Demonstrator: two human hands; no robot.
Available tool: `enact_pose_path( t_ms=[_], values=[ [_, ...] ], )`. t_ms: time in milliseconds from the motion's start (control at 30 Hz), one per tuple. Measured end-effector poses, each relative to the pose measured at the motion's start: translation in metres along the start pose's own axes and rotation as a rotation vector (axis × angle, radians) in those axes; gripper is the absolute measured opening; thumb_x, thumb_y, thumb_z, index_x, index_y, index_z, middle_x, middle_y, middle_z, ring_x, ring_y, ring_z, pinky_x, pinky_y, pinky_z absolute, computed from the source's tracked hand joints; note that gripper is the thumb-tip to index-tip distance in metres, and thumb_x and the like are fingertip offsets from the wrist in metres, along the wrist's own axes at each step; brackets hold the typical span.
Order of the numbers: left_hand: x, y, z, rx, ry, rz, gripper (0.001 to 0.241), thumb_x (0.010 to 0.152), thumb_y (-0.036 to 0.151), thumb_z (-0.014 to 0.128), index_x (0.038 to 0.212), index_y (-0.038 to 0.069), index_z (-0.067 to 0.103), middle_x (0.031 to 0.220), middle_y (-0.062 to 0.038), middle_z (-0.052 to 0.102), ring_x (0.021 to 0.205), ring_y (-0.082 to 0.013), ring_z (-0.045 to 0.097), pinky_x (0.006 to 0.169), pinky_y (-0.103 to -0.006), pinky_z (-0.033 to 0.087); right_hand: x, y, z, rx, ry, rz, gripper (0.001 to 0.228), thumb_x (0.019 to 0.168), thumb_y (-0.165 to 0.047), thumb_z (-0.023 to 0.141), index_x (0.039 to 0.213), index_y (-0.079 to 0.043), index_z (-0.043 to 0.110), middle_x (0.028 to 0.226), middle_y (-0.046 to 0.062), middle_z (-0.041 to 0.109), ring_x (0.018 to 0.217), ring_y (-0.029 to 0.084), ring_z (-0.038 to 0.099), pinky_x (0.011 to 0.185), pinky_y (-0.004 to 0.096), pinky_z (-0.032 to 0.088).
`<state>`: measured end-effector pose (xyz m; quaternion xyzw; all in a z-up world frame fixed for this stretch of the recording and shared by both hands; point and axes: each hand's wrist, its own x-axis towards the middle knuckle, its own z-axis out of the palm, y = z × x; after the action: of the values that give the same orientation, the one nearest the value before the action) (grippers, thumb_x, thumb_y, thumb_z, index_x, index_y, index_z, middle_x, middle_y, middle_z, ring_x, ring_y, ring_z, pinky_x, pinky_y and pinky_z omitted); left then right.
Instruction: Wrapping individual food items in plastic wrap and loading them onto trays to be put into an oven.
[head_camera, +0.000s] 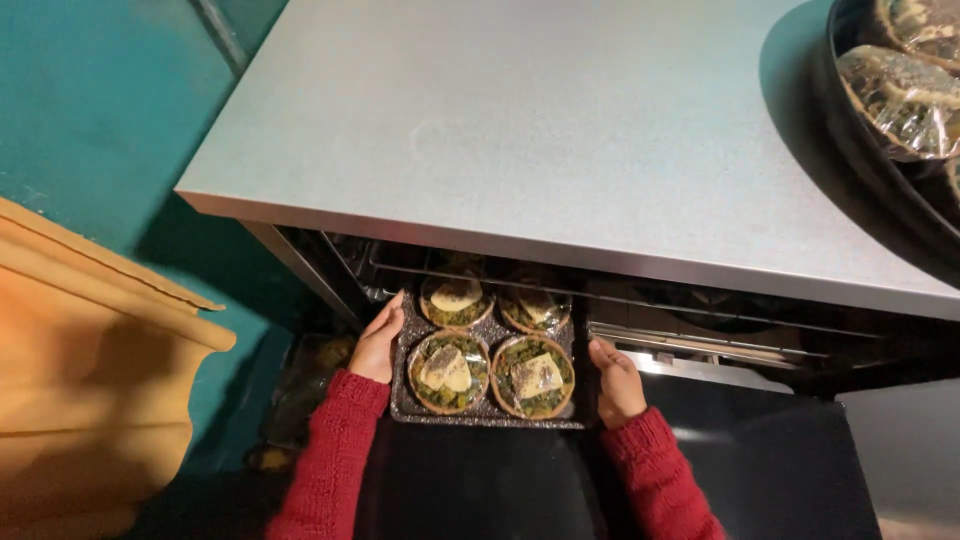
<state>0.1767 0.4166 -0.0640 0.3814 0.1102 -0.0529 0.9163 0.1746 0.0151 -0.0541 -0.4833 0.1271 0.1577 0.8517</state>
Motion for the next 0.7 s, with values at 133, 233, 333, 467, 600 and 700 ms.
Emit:
enact_pose_path(
  t_ms=[133,233,333,467,600,700],
  values=[
    [-0.009,0.004,-0.005,-0.014,-0.09,0.07,0.05,0.108,0.019,0.046,0.155,0.002,0.042,0.155,-0.008,0.053,0.137,-0.0179,0.055,0.112,-0.0342,0.043,0.015,0.005,0.014,-0.004,0.08,-0.115,0.032,0.104,-0.013,0.051,0.128,0.001,0.067,0.11,0.008,0.075,0.093,0.018,0.07,0.083,0.03,0.055],
    [-0.052,0.017,0.016,0.033,0.006,-0.012,0.051,0.107,0.023,0.042,0.154,0.003,0.044,0.15,-0.009,0.055,0.133,-0.0214,0.055,0.109,-0.0406,0.047,0.044,0.026,0.003,0.017,0.175,-0.185,0.029,0.103,-0.011,0.055,0.125,0.002,0.068,0.109,0.007,0.074,0.093,0.016,0.069,0.084,0.028,0.054],
    [-0.09,0.003,0.019,0.162,0.145,-0.065,0.05,0.104,0.022,0.042,0.152,0.007,0.045,0.145,-0.008,0.058,0.129,-0.0273,0.059,0.103,-0.047,0.051,0.072,0.043,-0.008,-0.015,0.278,-0.284,0.027,0.102,-0.011,0.062,0.124,0.003,0.069,0.106,0.004,0.073,0.092,0.011,0.066,0.083,0.025,0.052],
    [-0.104,-0.018,0.013,0.241,0.169,-0.031,0.051,0.103,0.019,0.046,0.153,0.013,0.042,0.136,-0.021,0.062,0.124,-0.0354,0.065,0.103,-0.0438,0.053,0.071,0.04,-0.004,-0.375,0.415,-0.408,0.027,0.102,-0.016,0.067,0.119,0.005,0.073,0.098,0.002,0.07,0.086,0.009,0.059,0.078,0.025,0.049],
    [-0.102,-0.023,0.022,0.223,0.165,-0.001,0.053,0.102,0.021,0.05,0.153,0.013,0.038,0.134,-0.023,0.063,0.12,-0.0345,0.068,0.101,-0.0445,0.054,0.03,0.023,0.0,-0.562,0.367,-0.245,0.033,0.108,-0.022,0.065,0.123,0.005,0.075,0.091,0.006,0.062,0.076,0.013,0.051,0.066,0.029,0.041],
    [-0.102,-0.017,0.042,0.272,0.245,-0.056,0.053,0.102,0.023,0.051,0.152,0.014,0.035,0.13,-0.022,0.066,0.118,-0.0337,0.069,0.101,-0.0442,0.056,-0.018,-0.003,0.032,-0.766,0.18,-0.417,0.043,0.109,-0.024,0.06,0.146,-0.001,0.06,0.096,0.002,0.066,0.081,0.008,0.057,0.073,0.024,0.049]
  ],
)
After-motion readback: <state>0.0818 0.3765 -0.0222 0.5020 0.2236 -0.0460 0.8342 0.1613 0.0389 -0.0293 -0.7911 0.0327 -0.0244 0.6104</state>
